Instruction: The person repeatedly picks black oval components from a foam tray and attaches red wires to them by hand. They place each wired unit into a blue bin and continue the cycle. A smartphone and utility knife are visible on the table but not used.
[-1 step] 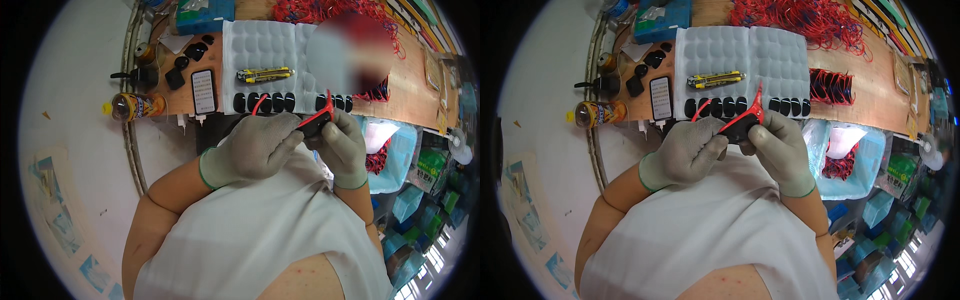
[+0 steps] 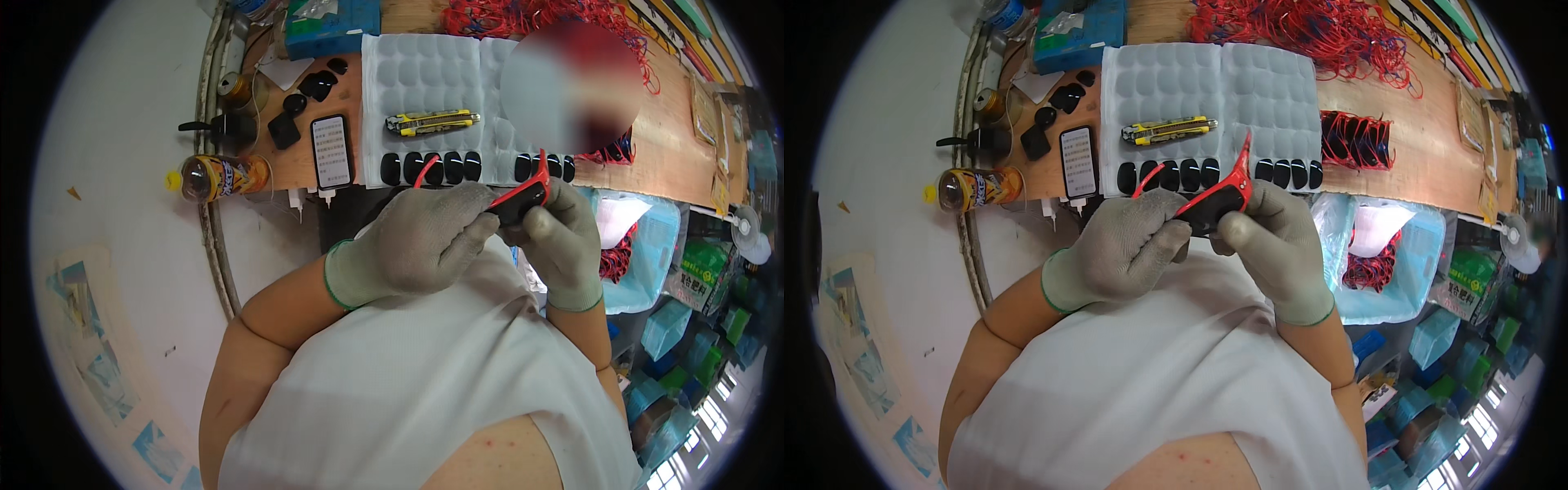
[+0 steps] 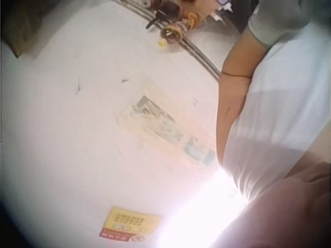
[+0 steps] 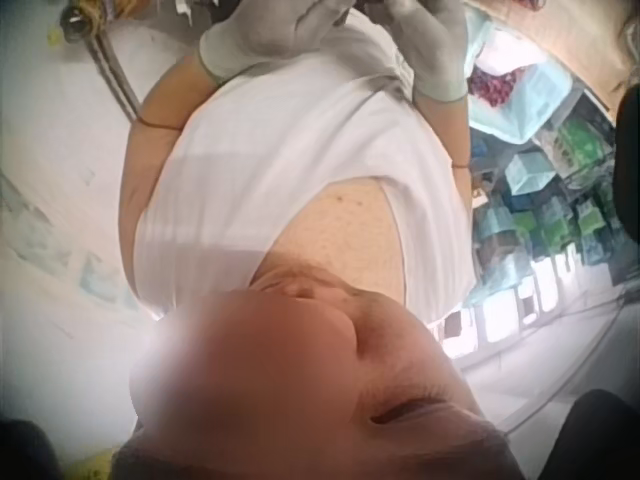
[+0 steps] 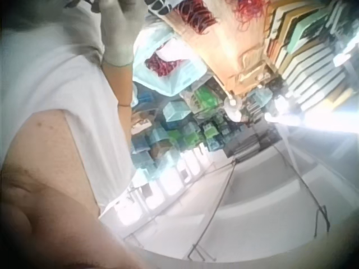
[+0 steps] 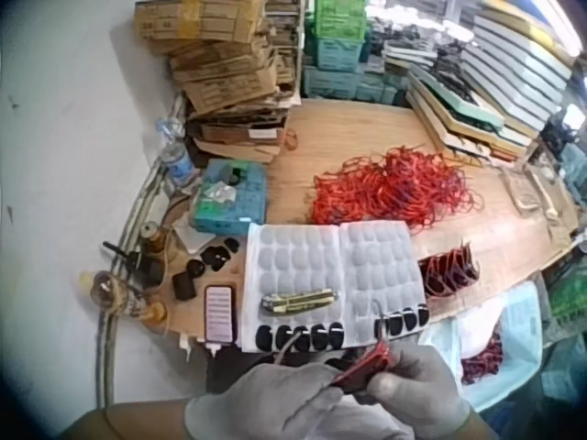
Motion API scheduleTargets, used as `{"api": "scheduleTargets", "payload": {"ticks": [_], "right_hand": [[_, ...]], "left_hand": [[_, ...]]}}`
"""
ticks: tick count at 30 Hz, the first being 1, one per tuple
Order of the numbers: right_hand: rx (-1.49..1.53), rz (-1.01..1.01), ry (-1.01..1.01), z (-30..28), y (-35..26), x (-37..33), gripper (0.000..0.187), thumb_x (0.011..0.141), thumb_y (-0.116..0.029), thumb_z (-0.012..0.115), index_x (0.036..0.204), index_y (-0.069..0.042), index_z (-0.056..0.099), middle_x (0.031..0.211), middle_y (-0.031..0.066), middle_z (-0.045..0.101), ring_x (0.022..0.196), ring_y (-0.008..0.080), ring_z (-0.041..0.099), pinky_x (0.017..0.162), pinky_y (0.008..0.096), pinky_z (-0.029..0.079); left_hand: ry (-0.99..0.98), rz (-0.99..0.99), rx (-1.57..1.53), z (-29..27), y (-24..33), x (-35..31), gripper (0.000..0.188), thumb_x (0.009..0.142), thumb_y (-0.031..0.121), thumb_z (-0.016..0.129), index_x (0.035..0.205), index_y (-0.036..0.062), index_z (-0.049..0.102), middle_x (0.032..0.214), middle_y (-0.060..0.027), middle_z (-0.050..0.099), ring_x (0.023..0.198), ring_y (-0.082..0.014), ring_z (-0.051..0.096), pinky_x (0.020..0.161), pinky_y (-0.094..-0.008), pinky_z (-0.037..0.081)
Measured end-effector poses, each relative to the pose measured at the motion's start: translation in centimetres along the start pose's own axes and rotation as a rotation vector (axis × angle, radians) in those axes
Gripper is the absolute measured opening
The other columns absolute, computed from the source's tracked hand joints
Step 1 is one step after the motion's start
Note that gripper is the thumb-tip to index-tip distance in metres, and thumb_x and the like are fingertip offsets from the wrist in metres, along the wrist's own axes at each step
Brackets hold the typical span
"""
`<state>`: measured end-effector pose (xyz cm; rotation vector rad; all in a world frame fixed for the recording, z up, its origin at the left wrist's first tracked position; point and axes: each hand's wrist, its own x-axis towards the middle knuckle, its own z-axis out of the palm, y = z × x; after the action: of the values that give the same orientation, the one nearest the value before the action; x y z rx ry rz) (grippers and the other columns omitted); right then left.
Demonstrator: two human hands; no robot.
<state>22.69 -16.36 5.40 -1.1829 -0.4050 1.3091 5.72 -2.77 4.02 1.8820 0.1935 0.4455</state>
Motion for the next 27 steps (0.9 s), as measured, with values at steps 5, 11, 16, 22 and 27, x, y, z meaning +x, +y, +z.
{"api": "scheduleTargets", "payload": {"ticks": [5, 11, 16, 22, 27], "right_hand": [[-0.139, -0.095, 0.138, 2.4, 0.3, -0.6, 0.025, 0.091, -0.012, 0.068, 0.109, 0.005, 0.065, 0.092, 0.0091, 0.068, 0.079, 0.0123, 0.062, 0.072, 0.0271, 0.051], [0.015, 0.019, 0.102, 2.7, 1.4, -0.9, 0.023, 0.094, -0.015, 0.066, 0.105, 0.005, 0.064, 0.088, 0.0076, 0.066, 0.075, 0.0108, 0.059, 0.07, 0.0257, 0.05], [-0.109, -0.026, 0.008, 2.3, -0.2, 0.0, 0.022, 0.095, -0.017, 0.068, 0.101, 0.003, 0.064, 0.085, 0.0054, 0.065, 0.074, 0.0094, 0.057, 0.068, 0.0255, 0.048], [-0.694, -0.468, 0.034, -0.9, -2.0, 2.7, 0.047, 0.081, -0.019, 0.084, 0.114, 0.002, 0.058, 0.099, 0.0092, 0.066, 0.091, 0.0187, 0.062, 0.078, 0.0339, 0.052], [-0.924, -0.488, -0.471, -6.0, -4.7, 1.7, 0.028, 0.083, -0.019, 0.078, 0.099, 0.0, 0.066, 0.086, 0.015, 0.062, 0.084, 0.0326, 0.06, 0.075, 0.0409, 0.048]], "left_hand": [[-0.034, -0.072, -0.024, -0.5, 0.2, 0.5, 0.023, 0.1, 0.008, 0.051, 0.118, -0.0059, 0.053, 0.076, -0.0119, 0.066, 0.066, -0.0272, 0.068, 0.061, -0.0366, 0.053], [-0.001, -0.055, 0.194, -0.1, 1.6, -0.1, 0.03, 0.096, 0.005, 0.056, 0.123, -0.0074, 0.051, 0.083, -0.015, 0.068, 0.068, -0.0294, 0.071, 0.06, -0.0365, 0.055], [0.071, 0.04, 0.22, -0.3, 1.7, 0.6, 0.032, 0.093, 0.003, 0.06, 0.123, -0.0066, 0.054, 0.08, -0.0131, 0.067, 0.063, -0.025, 0.069, 0.057, -0.0332, 0.054], [-0.138, 0.014, 0.27, -2.4, 1.0, 3.5, 0.03, 0.086, 0.006, 0.066, 0.114, -0.0042, 0.062, 0.078, -0.0125, 0.067, 0.061, -0.0216, 0.067, 0.055, -0.0343, 0.053], [-0.34, 0.031, 0.243, -0.4, 2.6, 6.8, 0.02, 0.08, 0.015, 0.068, 0.097, 0.0047, 0.065, 0.073, -0.0158, 0.065, 0.063, -0.034, 0.066, 0.059, -0.0434, 0.051]]}}
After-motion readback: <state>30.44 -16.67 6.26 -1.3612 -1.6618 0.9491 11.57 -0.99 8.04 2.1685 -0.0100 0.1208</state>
